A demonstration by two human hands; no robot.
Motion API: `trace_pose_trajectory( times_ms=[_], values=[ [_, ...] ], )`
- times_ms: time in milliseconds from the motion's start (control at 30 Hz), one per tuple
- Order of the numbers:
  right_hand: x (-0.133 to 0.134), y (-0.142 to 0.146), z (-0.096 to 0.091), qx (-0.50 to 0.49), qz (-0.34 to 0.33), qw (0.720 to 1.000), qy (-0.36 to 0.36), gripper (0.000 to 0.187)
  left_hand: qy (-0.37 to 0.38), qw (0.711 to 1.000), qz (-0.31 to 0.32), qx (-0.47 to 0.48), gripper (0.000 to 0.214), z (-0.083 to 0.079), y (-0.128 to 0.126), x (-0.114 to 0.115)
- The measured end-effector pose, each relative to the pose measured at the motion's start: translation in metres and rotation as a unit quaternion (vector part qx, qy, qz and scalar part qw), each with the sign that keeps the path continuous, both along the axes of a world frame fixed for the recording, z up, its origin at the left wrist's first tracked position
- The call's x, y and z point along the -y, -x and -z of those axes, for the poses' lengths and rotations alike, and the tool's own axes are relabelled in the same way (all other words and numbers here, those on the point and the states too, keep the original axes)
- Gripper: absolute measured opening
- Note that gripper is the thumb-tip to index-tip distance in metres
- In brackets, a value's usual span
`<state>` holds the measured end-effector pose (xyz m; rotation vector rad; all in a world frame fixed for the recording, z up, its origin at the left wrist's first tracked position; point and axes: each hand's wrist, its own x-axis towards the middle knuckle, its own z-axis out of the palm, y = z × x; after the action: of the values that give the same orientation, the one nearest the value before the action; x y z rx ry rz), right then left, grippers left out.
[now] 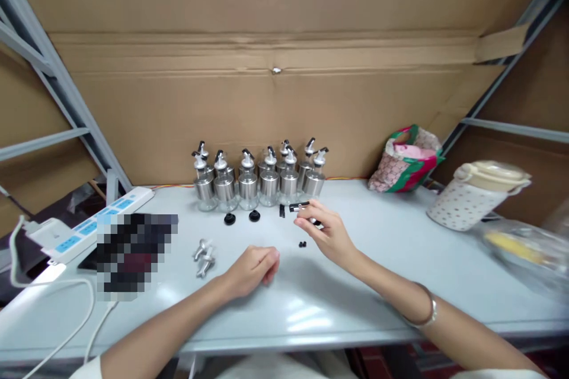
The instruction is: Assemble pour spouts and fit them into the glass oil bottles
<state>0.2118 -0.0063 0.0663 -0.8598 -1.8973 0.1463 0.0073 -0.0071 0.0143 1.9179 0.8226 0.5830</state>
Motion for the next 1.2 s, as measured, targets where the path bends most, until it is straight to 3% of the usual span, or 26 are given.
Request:
trace_pose_trajectory(
  times_ms=[167,300,400,500,567,700,867,1100,1200],
  values=[
    [-0.037,-0.009,-0.023,0.003,0.055,0.998,-0.019,0.014,0.016,1.0,0.002,-0.004,0.057,0.0,-0.001,0.0],
    [-0.079,-0.007,-0.066,0.014,0.111,0.992,-0.063,0.017,0.012,1.0,0.008,-0.002,0.052,0.004,0.0,-0.001],
    [-0.115,0.006,-0.104,0.143,0.133,0.98,-0.045,0.016,0.016,1.0,0.009,-0.003,0.048,0.007,0.001,-0.002],
    [-0.153,0.024,-0.132,0.349,0.157,0.923,0.035,0.023,0.011,1.0,0.009,0.0,0.047,0.009,0.002,-0.003],
    [-0.176,0.035,-0.141,0.394,0.145,0.904,0.082,0.023,0.007,1.0,0.012,0.003,0.047,0.01,0.002,-0.003],
    [-0.21,0.052,-0.142,0.449,0.155,0.859,0.188,0.026,0.008,1.0,0.016,0.008,0.049,0.01,0.002,-0.002],
    [-0.221,0.063,-0.138,0.482,0.171,0.822,0.249,0.037,-0.006,1.0,0.027,0.006,0.051,0.006,0.002,-0.001],
    [-0.228,0.052,-0.131,0.487,0.154,0.808,0.293,0.033,-0.013,0.999,0.03,0.0,0.044,0.006,0.002,-0.002],
    [-0.232,0.046,-0.124,0.481,0.141,0.819,0.28,0.03,-0.018,0.999,0.035,-0.005,0.04,0.005,0.002,-0.002]
  ],
)
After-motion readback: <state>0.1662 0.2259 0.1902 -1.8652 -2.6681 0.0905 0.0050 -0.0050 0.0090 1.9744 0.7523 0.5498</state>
